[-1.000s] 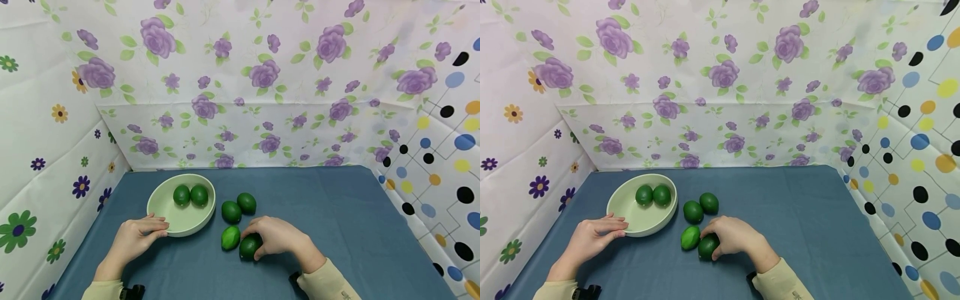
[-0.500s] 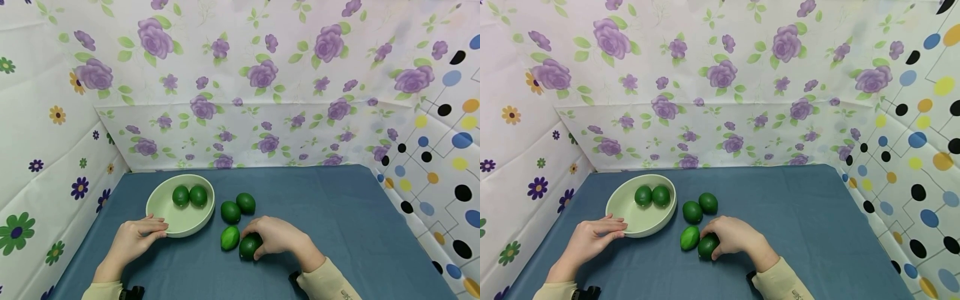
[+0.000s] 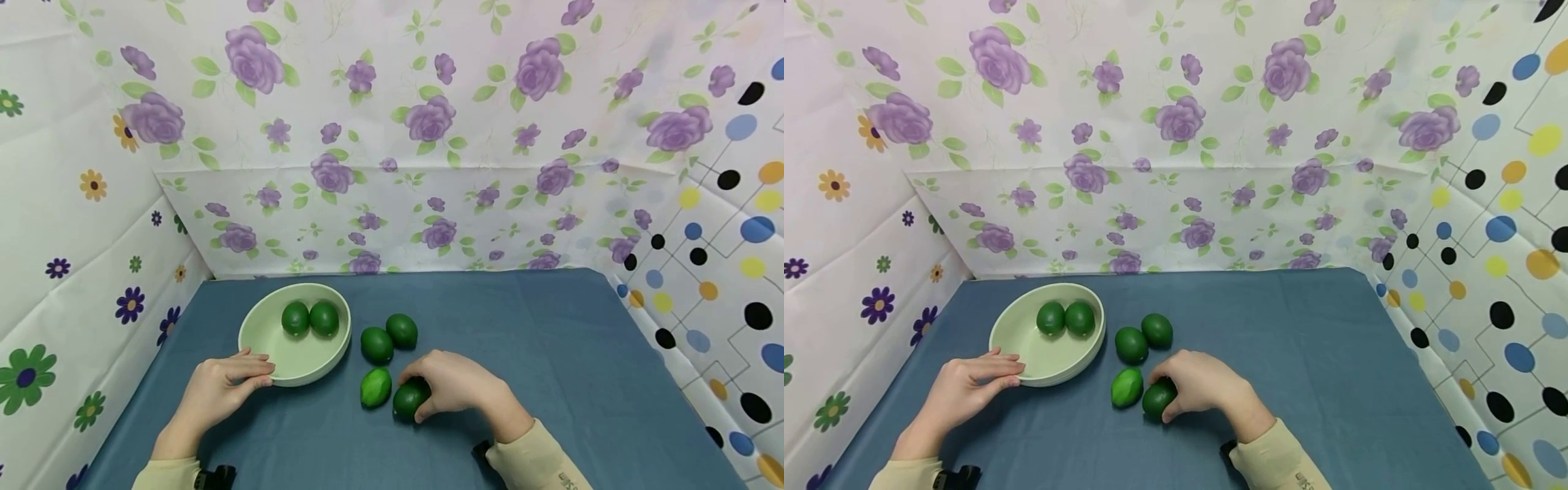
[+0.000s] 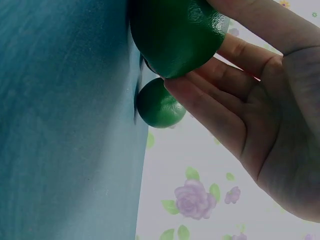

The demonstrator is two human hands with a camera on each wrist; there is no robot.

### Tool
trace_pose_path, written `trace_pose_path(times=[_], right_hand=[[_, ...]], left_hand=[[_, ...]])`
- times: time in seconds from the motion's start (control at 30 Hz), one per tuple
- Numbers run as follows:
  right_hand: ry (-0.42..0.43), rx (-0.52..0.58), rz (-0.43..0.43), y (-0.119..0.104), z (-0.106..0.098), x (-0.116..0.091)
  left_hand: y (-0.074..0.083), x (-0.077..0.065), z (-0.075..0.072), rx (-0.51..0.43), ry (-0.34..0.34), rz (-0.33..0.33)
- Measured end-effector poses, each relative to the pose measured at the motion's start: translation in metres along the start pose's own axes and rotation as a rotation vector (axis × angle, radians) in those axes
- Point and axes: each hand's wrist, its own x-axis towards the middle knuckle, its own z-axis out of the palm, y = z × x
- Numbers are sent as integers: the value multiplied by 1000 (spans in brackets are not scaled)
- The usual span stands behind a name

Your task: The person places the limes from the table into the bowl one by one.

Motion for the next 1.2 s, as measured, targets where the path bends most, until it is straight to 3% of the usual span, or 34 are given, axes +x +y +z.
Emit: trace_pose_path(times=[1.2], right_hand=[[73,0,43,7,-15,-10]], left_hand=[[0,0,0,3,6,2]])
